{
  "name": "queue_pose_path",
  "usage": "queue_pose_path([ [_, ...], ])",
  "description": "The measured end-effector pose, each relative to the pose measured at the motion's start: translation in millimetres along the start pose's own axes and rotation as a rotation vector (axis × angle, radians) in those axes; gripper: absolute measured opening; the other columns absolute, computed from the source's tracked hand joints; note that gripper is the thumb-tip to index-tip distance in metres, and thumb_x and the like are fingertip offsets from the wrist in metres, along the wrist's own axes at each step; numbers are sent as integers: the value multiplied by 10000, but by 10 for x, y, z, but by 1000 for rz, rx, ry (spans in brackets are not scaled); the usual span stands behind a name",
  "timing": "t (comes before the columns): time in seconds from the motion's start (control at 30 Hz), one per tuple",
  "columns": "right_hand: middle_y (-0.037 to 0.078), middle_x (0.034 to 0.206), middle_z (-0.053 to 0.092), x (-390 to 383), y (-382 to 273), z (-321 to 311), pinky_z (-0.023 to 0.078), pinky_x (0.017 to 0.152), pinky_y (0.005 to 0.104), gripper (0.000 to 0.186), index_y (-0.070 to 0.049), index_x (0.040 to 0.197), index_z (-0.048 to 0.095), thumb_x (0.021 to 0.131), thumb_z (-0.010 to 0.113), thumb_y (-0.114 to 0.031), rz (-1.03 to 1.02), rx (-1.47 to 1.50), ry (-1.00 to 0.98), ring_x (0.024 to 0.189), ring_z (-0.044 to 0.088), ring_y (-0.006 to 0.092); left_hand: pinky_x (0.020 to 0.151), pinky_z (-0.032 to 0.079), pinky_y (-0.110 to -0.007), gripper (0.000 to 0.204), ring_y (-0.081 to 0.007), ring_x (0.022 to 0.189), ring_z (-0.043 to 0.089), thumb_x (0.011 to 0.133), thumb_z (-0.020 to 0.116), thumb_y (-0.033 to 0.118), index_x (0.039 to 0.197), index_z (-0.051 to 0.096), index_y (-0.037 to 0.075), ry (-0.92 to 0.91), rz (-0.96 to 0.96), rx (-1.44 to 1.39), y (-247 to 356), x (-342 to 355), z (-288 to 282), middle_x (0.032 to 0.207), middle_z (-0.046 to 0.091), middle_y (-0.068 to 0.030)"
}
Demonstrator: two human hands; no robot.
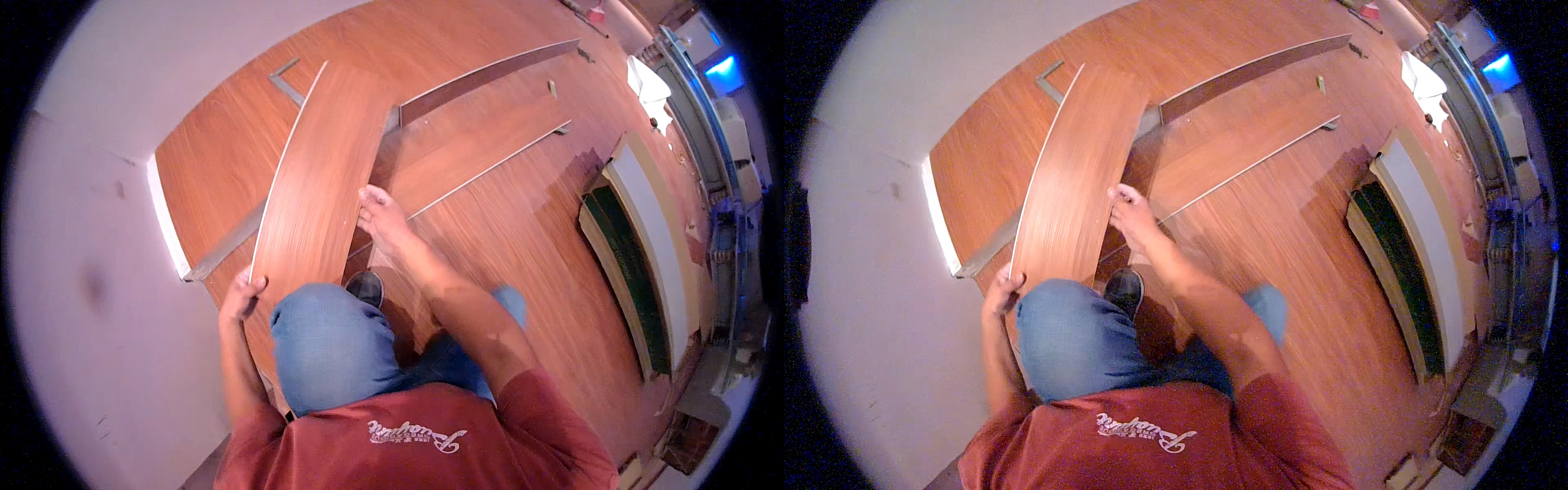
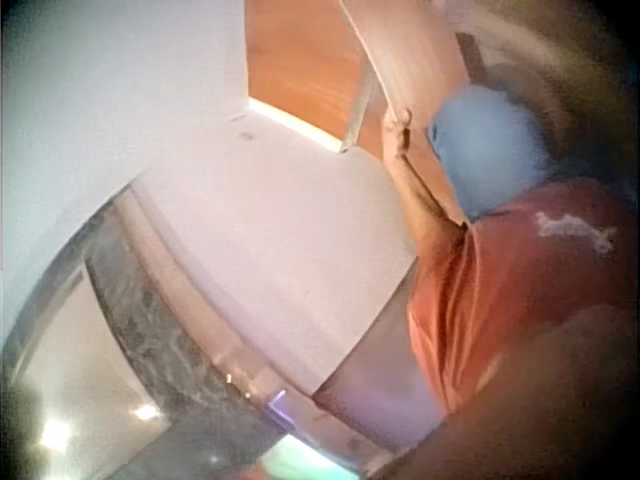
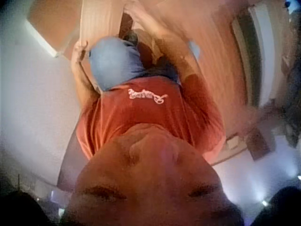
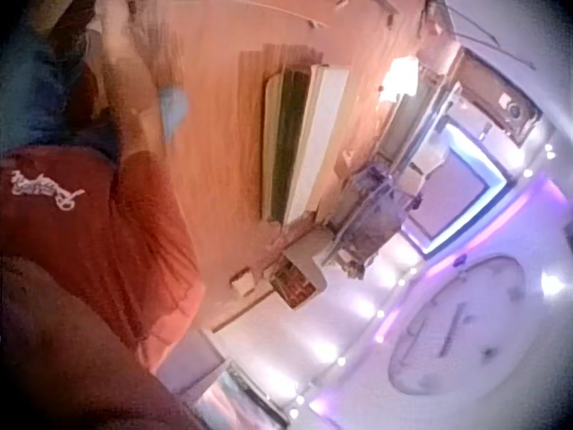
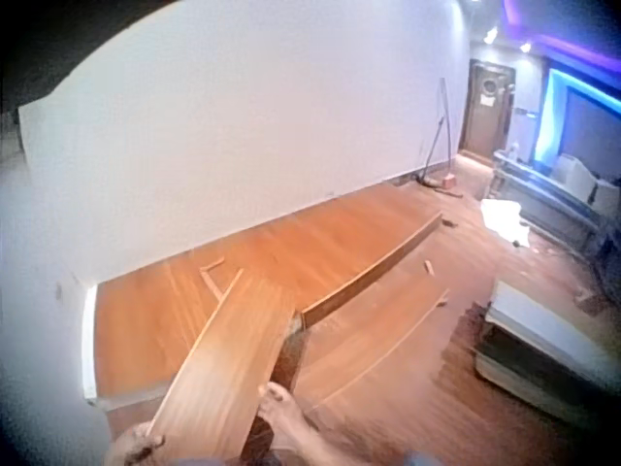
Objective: The person measures and marks lines on a wooden floor panel using a ruler and pencil. They then pick up the marked panel and walk to a cutting station, where they place the panel on a manual tile cutter to prepare for cutting.
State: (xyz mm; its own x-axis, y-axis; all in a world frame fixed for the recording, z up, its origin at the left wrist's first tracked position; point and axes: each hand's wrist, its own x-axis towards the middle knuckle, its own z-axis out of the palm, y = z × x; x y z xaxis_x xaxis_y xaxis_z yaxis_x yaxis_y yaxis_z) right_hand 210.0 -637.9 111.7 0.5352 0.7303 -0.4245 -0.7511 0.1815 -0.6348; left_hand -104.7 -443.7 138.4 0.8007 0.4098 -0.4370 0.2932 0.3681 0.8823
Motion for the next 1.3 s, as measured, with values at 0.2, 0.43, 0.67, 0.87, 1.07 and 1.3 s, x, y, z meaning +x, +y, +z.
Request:
queue_pose_path([
  [0.2, 90, 1165, 658, -3, -380, -818, 532, 853, 334, 393, -17, 1298, 547, 1008, 639, -266, -294, -406, 412, 1017, 632, 196, 916, 462, -298, 509, -101, 1008, 552, 926, 727, 337, 1306, 620, 15, -323, -132, 396, 102, 1064, 263, 1093, 635, 10],
  [0.43, -6, 976, 594, -989, -1959, -1659, 478, 804, 320, 215, -89, 1013, 582, 991, 661, -288, -562, -597, 521, 907, 535, 121, 896, 499, -372, 469, -225, 1041, 648, 965, 624, 453, 1101, 685, 9, -209, -50, 920, -65, 3103, 1093, 1061, 712, -97],
  [0.67, 70, 1273, 611, -2210, -3167, -2072, 439, 1019, 360, 384, -25, 1318, 556, 1016, 605, -257, -487, -822, 606, 1164, 567, 191, 1029, 473, -466, 736, -418, 1224, 558, 806, 772, 523, 1250, 587, -34, -59, -15, 1480, -214, 3447, 1693, 1284, 591, -259],
  [0.87, -16, 930, 607, -1841, -3046, -2111, 425, 816, 251, 209, -41, 994, 646, 989, 674, -248, -421, -1437, 613, 880, 525, 99, 1022, 476, -462, 744, -416, 1232, 539, 775, 809, 498, 1241, 578, -34, -64, 64, 1477, -305, 3706, 1744, 1273, 588, -251],
  [1.07, 69, 839, 650, -1654, -2540, -2201, 481, 717, 310, 182, -20, 1030, 671, 902, 749, -124, -237, -1526, 447, 770, 584, 160, 962, 495, -457, 677, -384, 1119, 613, 740, 846, 471, 1146, 633, -27, -118, 60, 1401, -270, 3879, 1787, 1157, 645, -253],
  [1.3, 156, 774, 621, -1857, -2214, -2488, 496, 652, 405, 235, -36, 991, 654, 863, 787, -180, -292, -1689, 415, 707, 623, 323, 859, 530, -434, 572, -376, 938, 694, 849, 760, 486, 1092, 698, -28, -308, -25, 1212, -640, 3792, 1577, 992, 711, -264],
])
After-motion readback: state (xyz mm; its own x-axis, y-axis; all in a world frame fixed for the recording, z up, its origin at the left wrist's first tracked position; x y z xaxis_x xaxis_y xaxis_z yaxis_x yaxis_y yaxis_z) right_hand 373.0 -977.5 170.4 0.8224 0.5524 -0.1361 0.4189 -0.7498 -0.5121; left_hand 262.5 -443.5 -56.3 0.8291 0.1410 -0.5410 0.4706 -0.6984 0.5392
